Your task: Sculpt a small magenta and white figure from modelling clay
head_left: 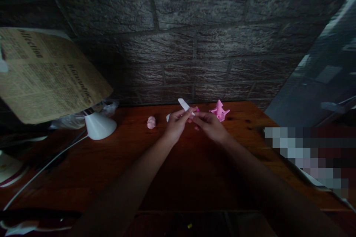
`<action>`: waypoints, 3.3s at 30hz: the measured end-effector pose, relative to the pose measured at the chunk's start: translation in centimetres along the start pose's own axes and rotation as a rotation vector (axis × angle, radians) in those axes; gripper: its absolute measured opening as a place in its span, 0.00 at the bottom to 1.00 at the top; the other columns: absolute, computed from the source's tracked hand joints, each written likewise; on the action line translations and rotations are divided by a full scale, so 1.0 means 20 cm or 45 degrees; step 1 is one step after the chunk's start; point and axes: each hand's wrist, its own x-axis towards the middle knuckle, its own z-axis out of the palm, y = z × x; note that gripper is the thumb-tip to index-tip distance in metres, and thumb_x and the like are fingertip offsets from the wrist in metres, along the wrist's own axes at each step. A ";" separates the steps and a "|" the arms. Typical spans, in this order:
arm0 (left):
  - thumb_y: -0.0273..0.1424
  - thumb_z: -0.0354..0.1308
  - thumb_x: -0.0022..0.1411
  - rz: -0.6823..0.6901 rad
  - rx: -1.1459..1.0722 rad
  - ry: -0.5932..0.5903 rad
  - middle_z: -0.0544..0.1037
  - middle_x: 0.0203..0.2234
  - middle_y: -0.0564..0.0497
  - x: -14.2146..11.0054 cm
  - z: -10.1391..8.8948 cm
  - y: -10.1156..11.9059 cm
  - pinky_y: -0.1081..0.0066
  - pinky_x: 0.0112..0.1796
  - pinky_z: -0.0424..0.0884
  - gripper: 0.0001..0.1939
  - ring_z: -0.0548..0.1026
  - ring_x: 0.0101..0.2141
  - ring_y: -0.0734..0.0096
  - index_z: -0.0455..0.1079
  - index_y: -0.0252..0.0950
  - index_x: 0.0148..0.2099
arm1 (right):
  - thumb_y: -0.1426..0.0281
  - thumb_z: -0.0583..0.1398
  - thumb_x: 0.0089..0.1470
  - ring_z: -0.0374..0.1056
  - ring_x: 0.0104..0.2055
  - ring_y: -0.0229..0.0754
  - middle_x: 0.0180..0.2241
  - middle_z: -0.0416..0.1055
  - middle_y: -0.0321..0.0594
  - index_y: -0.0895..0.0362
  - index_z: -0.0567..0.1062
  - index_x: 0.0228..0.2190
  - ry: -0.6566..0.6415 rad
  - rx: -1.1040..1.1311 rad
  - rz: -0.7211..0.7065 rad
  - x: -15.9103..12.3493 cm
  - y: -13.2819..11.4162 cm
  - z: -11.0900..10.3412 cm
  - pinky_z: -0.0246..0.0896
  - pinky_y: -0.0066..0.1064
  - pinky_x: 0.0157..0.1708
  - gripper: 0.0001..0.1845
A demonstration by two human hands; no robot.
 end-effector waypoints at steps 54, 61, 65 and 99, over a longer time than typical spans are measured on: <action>0.44 0.69 0.54 -0.076 -0.054 0.021 0.84 0.41 0.43 0.01 0.00 0.01 0.70 0.33 0.70 0.19 0.77 0.35 0.68 0.82 0.38 0.44 | 0.56 0.66 0.54 0.68 0.26 0.34 0.32 0.79 0.39 0.56 0.81 0.31 -0.099 -0.002 0.041 -0.01 0.00 -0.01 0.65 0.28 0.29 0.16; 0.43 0.67 0.57 -0.043 -0.079 -0.027 0.83 0.44 0.43 0.01 -0.01 0.00 0.67 0.41 0.72 0.16 0.79 0.43 0.64 0.82 0.39 0.43 | 0.56 0.63 0.58 0.70 0.27 0.34 0.36 0.80 0.41 0.54 0.82 0.37 -0.073 0.056 0.075 -0.01 0.00 -0.01 0.66 0.29 0.29 0.15; 0.40 0.69 0.55 -0.099 -0.125 -0.008 0.83 0.44 0.44 0.01 -0.01 0.00 0.68 0.39 0.73 0.16 0.79 0.44 0.63 0.82 0.38 0.44 | 0.55 0.62 0.59 0.69 0.27 0.34 0.34 0.80 0.40 0.55 0.82 0.35 -0.084 0.023 0.024 -0.01 0.00 0.00 0.65 0.29 0.28 0.16; 0.39 0.69 0.55 -0.057 -0.187 0.113 0.85 0.39 0.42 0.02 -0.01 0.02 0.63 0.43 0.76 0.15 0.82 0.41 0.61 0.81 0.36 0.43 | 0.51 0.62 0.59 0.75 0.29 0.36 0.40 0.82 0.44 0.54 0.82 0.41 -0.112 0.080 0.088 -0.02 -0.03 0.03 0.68 0.30 0.30 0.21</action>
